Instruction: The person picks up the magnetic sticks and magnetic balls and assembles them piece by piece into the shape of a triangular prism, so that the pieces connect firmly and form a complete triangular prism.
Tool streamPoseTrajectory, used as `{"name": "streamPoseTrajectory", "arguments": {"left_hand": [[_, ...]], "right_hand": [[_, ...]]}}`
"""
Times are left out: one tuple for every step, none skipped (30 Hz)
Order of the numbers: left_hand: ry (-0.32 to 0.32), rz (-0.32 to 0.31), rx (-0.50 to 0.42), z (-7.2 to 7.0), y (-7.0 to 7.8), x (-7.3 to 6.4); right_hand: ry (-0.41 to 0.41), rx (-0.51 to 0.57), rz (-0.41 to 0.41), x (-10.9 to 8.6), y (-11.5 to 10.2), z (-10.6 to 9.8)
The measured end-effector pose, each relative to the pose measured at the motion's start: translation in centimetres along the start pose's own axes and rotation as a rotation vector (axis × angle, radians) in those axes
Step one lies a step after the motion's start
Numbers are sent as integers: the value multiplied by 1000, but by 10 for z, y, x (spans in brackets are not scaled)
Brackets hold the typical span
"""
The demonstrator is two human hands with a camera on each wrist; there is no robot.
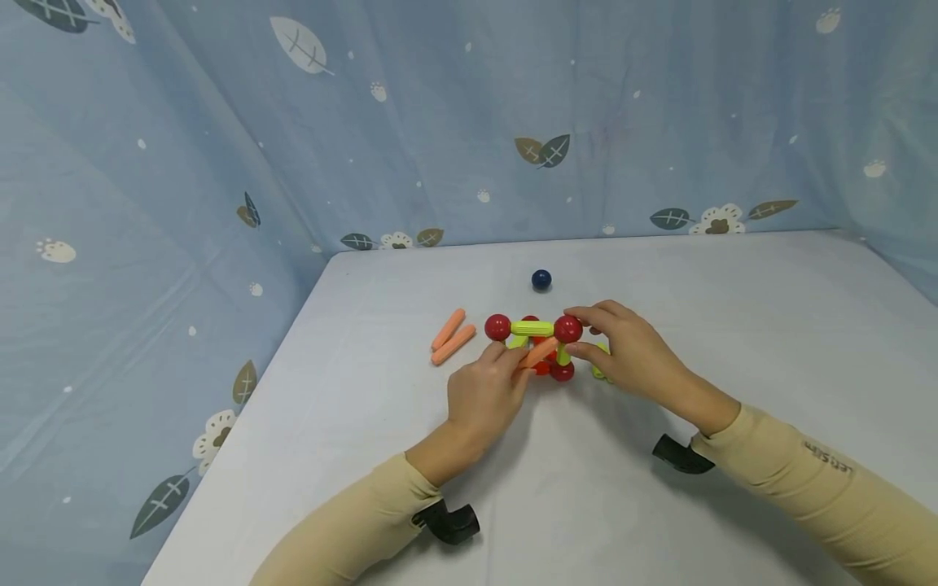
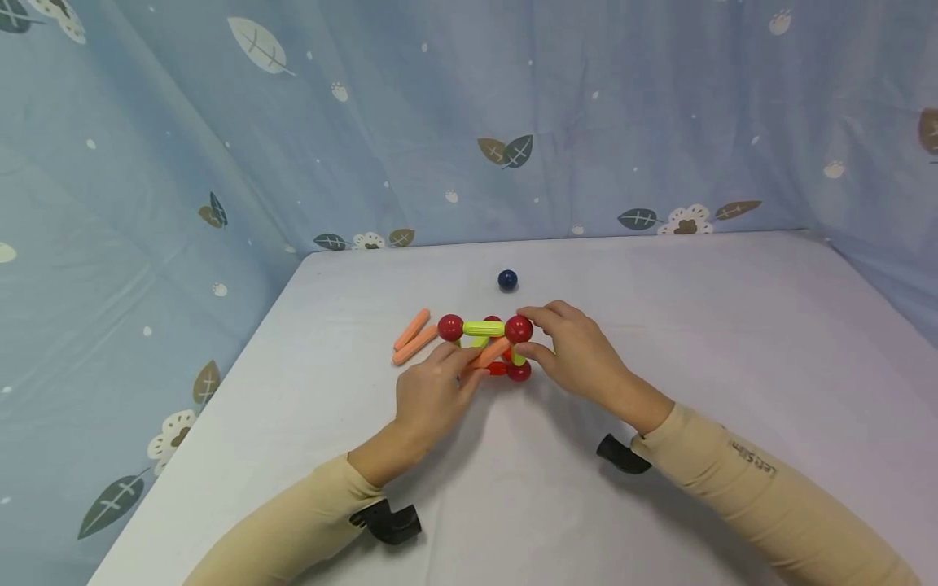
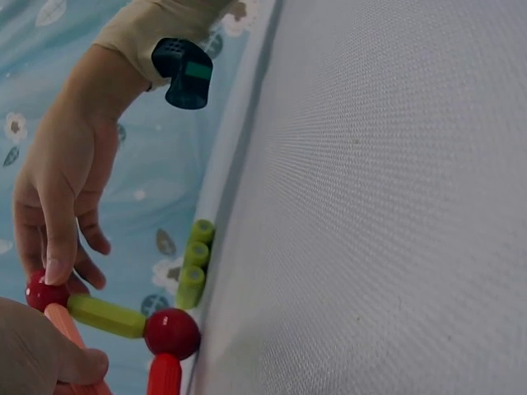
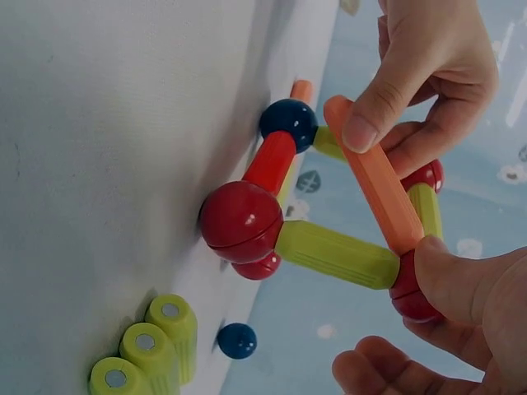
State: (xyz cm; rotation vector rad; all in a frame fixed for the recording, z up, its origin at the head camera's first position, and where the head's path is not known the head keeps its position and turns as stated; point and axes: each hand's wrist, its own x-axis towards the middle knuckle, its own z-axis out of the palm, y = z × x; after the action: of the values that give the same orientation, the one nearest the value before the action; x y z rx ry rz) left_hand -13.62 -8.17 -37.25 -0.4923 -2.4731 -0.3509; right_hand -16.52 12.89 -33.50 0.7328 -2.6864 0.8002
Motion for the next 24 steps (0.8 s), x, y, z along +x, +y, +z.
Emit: {"name": "streamPoseTrajectory", "arguments": {"left_hand": [[5, 1, 2, 1, 0, 0], [10, 4, 3, 2, 0, -1], [17, 10, 1, 2, -1, -1], [26, 15, 4, 3, -1, -2], [38, 21, 1, 4, -2, -3], [48, 24, 0, 4, -3, -4], [53, 24, 1, 4, -5, -6], [54, 20, -2, 4, -7, -8], [50, 7, -4, 3, -9, -10], [37, -16, -8, 3, -12, -11], [13, -48, -21, 2, -15, -13], [-18, -86, -37, 1, -18, -14], [-52, -125, -53, 1, -22, -15], [-84, -170, -73, 0, -26, -15], [-114, -213, -94, 0, -30, -15], [-143, -250, -115, 1, -33, -14], [-169, -279, -137, 1, -36, -13], [-189, -299, -153, 2, -39, -12], [-207, -316, -168, 3, -41, -11], [-224, -330, -179, 4, -43, -10], [-238, -338, -190, 5, -44, -9], [-252, -345, -199, 5, -45, -9], [-264, -353, -212, 5, -45, -8], [-273, -357, -222, 5, -46, -7]], "right_hand": [[2, -1, -1, 0, 0, 0], [6, -3, 0, 0, 0, 1], [9, -4, 0, 0, 0, 1], [13, -4, -1, 0, 1, 2], [15, -4, -4, 0, 1, 2], [17, -4, -5, 0, 1, 2], [17, -6, -7, 0, 1, 3], [16, -7, -9, 0, 1, 3], [13, -6, -10, 0, 2, 3], [11, -5, -10, 0, 2, 3], [7, -6, -8, 0, 2, 3], [4, -8, -4, -1, 2, 3], [2, -8, -2, -1, 2, 3], [0, -7, -3, -1, 2, 4], [-2, -6, -2, -1, 2, 4], [-2, -7, 0, -2, 2, 4], [-2, -8, 1, -2, 2, 4], [-2, -8, 1, -2, 3, 4], [-3, -7, 0, -2, 3, 4], [-2, -4, -1, -2, 3, 4], [1, 0, -5, -2, 3, 4], [3, 3, -8, -2, 2, 4], [6, 6, -13, -2, 2, 3], [9, 9, -16, -2, 2, 3]]}}
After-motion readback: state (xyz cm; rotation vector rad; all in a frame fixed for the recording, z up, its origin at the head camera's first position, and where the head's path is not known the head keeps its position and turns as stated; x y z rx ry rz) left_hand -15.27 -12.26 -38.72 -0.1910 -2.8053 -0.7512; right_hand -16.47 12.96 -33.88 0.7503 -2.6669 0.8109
